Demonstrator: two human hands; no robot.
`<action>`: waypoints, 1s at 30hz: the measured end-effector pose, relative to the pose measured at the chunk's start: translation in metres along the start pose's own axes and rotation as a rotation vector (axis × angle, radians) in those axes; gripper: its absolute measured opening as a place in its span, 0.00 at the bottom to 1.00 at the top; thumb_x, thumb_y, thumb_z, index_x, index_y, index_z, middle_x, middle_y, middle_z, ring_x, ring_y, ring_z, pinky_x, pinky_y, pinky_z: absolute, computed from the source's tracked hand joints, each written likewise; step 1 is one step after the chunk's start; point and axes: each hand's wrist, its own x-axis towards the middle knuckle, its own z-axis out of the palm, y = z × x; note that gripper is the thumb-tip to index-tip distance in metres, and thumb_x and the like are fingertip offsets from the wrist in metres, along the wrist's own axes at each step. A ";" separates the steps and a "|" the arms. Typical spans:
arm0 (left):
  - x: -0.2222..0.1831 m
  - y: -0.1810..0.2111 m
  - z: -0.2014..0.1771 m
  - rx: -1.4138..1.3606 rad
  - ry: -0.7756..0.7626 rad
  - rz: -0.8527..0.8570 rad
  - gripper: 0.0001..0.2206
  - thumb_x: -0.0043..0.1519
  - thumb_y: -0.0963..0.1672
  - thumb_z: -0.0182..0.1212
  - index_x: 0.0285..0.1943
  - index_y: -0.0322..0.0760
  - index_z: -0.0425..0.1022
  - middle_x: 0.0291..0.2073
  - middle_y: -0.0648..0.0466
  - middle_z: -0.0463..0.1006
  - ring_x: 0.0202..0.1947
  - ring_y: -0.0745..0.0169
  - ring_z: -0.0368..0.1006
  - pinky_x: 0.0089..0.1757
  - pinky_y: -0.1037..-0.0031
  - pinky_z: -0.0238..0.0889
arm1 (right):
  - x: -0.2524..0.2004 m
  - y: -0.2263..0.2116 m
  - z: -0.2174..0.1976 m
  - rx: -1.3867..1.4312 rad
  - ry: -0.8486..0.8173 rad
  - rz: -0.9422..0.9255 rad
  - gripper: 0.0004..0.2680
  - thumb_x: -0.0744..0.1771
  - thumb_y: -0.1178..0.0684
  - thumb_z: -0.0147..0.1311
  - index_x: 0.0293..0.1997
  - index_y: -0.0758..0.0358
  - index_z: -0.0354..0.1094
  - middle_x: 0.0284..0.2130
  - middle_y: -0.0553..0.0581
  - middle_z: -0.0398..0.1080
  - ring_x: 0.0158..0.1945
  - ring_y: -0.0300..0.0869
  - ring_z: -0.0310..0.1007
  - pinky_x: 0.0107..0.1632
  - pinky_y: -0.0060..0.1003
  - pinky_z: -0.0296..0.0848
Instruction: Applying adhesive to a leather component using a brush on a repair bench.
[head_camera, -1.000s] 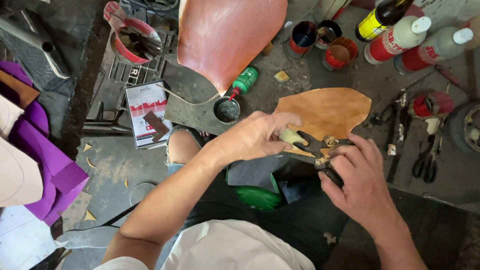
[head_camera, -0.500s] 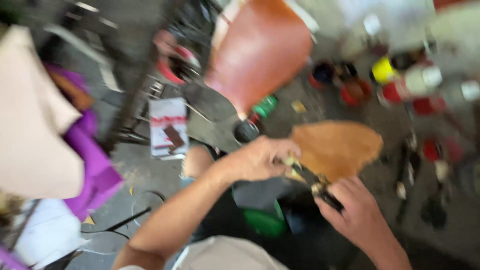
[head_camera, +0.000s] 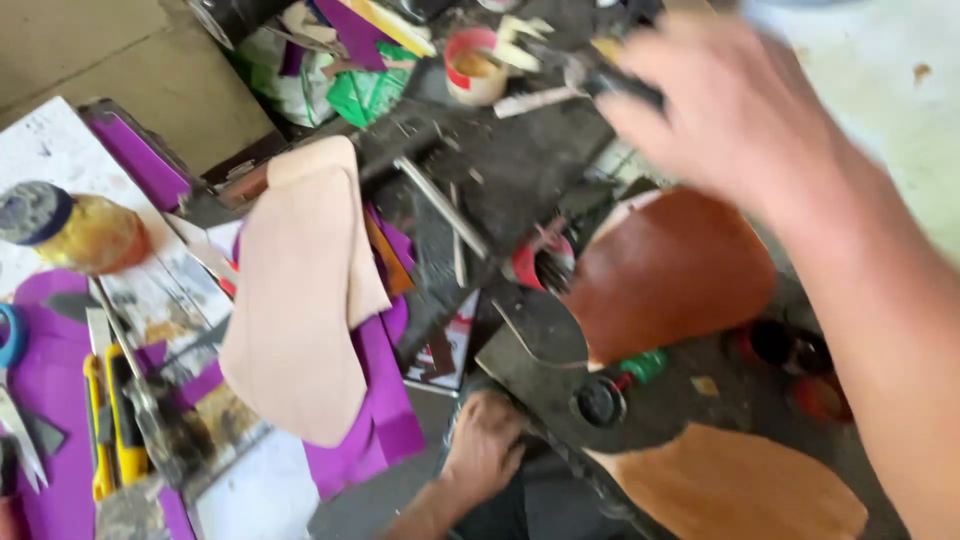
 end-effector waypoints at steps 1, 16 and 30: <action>0.003 0.002 -0.006 0.000 0.008 -0.003 0.16 0.49 0.46 0.66 0.45 0.37 0.76 0.40 0.45 0.75 0.48 0.40 0.68 0.55 0.50 0.57 | 0.034 -0.007 -0.003 -0.003 0.001 -0.008 0.12 0.74 0.47 0.54 0.38 0.65 0.68 0.29 0.65 0.65 0.34 0.62 0.68 0.36 0.58 0.66; 0.005 -0.027 -0.001 -0.131 0.042 -0.142 0.09 0.57 0.43 0.54 0.38 0.41 0.80 0.39 0.55 0.78 0.51 0.48 0.67 0.48 0.56 0.58 | 0.205 -0.004 0.104 -0.260 -0.585 -0.162 0.13 0.65 0.46 0.59 0.23 0.62 0.68 0.15 0.55 0.62 0.21 0.49 0.58 0.30 0.46 0.56; 0.012 -0.025 -0.001 -0.084 -0.056 -0.168 0.09 0.59 0.44 0.54 0.41 0.40 0.80 0.40 0.53 0.77 0.51 0.47 0.66 0.44 0.54 0.57 | 0.179 0.057 0.186 0.202 -0.516 -0.032 0.09 0.62 0.55 0.58 0.21 0.64 0.63 0.09 0.57 0.57 0.12 0.47 0.50 0.20 0.42 0.46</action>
